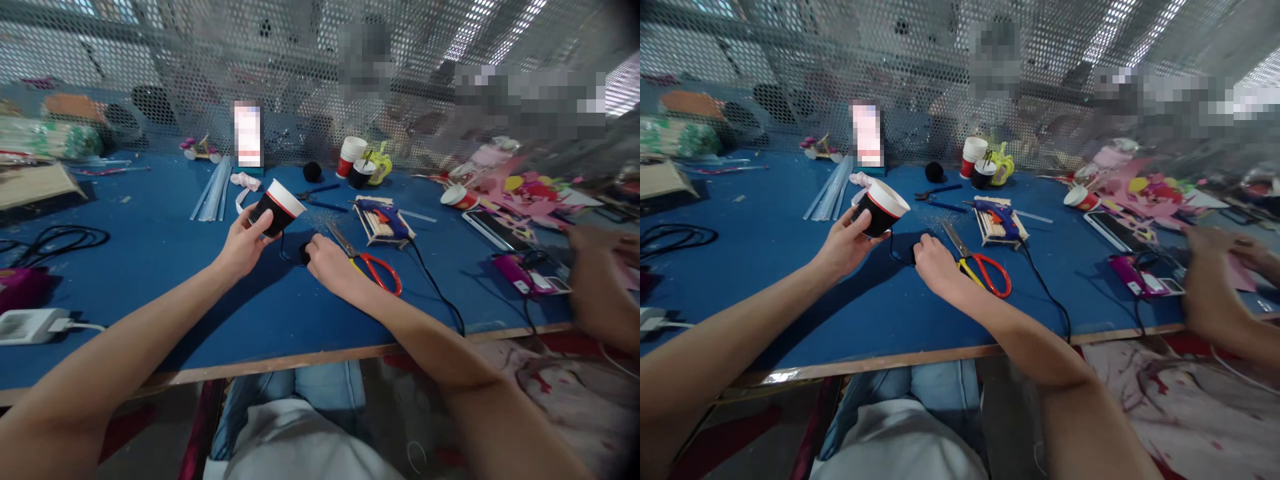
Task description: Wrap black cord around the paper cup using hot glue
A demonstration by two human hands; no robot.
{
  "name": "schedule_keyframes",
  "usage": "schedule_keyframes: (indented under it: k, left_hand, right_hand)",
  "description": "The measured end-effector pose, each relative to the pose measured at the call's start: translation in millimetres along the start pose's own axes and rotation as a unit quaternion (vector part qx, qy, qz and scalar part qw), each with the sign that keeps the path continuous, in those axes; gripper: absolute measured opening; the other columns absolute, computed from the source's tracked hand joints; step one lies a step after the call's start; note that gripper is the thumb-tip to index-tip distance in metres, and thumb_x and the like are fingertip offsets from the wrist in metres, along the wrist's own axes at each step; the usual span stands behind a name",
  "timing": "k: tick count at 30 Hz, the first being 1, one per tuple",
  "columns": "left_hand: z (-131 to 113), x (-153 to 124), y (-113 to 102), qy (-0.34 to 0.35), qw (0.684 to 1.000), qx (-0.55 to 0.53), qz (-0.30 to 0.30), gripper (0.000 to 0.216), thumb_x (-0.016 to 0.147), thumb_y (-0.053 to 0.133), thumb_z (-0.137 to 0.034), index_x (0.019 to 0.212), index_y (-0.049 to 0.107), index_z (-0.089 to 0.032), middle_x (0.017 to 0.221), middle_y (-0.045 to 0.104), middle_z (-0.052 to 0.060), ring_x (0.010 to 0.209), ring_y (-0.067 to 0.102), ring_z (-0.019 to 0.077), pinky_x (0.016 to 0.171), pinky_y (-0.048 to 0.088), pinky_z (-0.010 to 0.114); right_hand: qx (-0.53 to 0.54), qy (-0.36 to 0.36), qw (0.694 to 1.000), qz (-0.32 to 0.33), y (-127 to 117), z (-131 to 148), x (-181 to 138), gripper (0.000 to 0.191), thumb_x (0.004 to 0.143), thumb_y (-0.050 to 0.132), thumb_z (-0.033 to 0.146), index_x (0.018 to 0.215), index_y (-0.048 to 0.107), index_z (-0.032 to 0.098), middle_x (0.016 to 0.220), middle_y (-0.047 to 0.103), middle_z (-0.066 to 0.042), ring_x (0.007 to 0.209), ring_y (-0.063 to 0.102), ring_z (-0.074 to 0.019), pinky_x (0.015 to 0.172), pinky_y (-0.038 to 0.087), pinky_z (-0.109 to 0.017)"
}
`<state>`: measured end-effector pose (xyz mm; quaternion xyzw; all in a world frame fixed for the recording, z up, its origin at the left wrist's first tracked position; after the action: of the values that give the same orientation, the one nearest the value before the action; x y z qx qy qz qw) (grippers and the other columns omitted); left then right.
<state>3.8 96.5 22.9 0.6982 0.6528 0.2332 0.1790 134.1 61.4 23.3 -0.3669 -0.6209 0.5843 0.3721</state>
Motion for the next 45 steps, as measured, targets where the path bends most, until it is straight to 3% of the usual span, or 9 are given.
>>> schedule_keyframes:
  k: [7,16,29,35,37,40,45]
  left_hand:
    - [0.0,-0.5,1.5,-0.001,1.000,-0.005,0.010,0.034,0.061,0.076,-0.029,0.090,0.060,-0.020,0.088,0.061,0.002,0.080,0.059,0.0151,0.066,0.051,0.028]
    - [0.5,1.4,0.4,0.004,1.000,-0.014,0.017,0.031,0.062,0.076,-0.027,0.088,0.060,-0.021,0.087,0.061,0.001,0.079,0.060,0.0146,0.065,0.052,0.028]
    - [-18.3,8.8,-2.5,0.046,0.999,-0.013,0.015,0.035,0.061,0.076,-0.033,0.088,0.058,-0.021,0.090,0.063,0.002,0.078,0.061,0.0148,0.067,0.054,0.029]
    - [-33.3,9.2,-6.9,0.089,0.996,-0.007,-0.011,0.034,0.064,0.074,-0.035,0.089,0.057,-0.021,0.092,0.062,0.003,0.083,0.060,0.0172,0.071,0.053,0.033]
    - [-40.9,9.5,-10.0,0.112,0.993,-0.004,-0.025,0.031,0.066,0.073,-0.035,0.089,0.056,-0.022,0.093,0.061,0.003,0.086,0.060,0.0182,0.072,0.053,0.034]
    - [-48.3,12.2,-17.2,0.133,0.990,0.004,-0.050,0.031,0.066,0.072,-0.038,0.087,0.055,-0.024,0.098,0.060,0.003,0.092,0.059,0.0204,0.074,0.051,0.034]
    - [-53.4,20.9,-36.0,0.149,0.984,0.014,-0.097,0.034,0.065,0.071,-0.043,0.090,0.053,-0.029,0.105,0.059,0.000,0.102,0.055,0.0218,0.078,0.048,0.035]
  right_hand:
    - [0.046,-0.011,0.999,-0.018,-1.2,-11.0,0.6,0.018,0.078,0.049,0.015,0.092,0.058,0.008,0.101,0.051,-0.015,0.086,0.052,-0.0193,0.077,0.041,-0.030]
    - [0.037,0.010,0.999,-0.039,-3.1,-16.8,4.2,0.018,0.077,0.045,0.015,0.078,0.062,0.010,0.087,0.057,-0.013,0.083,0.051,-0.0209,0.073,0.038,-0.030]
    - [0.194,-0.030,0.980,-0.027,3.3,-35.6,3.3,0.005,0.066,0.052,0.014,0.071,0.051,0.015,0.087,0.055,-0.009,0.082,0.050,-0.0184,0.072,0.040,-0.028]
    - [0.189,-0.006,0.978,-0.082,-0.3,-41.0,5.2,0.019,0.067,0.061,0.026,0.068,0.043,0.018,0.080,0.050,-0.006,0.075,0.047,-0.0172,0.068,0.040,-0.030]
    - [0.225,-0.013,0.970,-0.096,-4.0,-40.5,5.3,0.023,0.067,0.062,0.031,0.068,0.042,0.018,0.082,0.050,-0.006,0.074,0.047,-0.0163,0.068,0.040,-0.030]
    - [0.319,-0.003,0.946,-0.060,-0.9,-42.2,6.1,0.020,0.068,0.060,0.030,0.076,0.044,0.019,0.081,0.053,-0.003,0.071,0.049,-0.0147,0.065,0.040,-0.030]
    - [0.540,0.040,0.841,0.014,5.0,-46.0,10.0,0.030,0.065,0.054,0.016,0.094,0.048,0.018,0.086,0.059,-0.003,0.076,0.055,-0.0136,0.069,0.045,-0.029]
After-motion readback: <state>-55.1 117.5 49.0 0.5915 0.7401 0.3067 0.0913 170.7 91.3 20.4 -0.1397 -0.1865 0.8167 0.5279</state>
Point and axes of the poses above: each hand's wrist, its own x-axis towards the middle knuckle, its own y-axis out of the palm, z = x × y, the point moved 8 cm from there along x, towards the middle knuckle
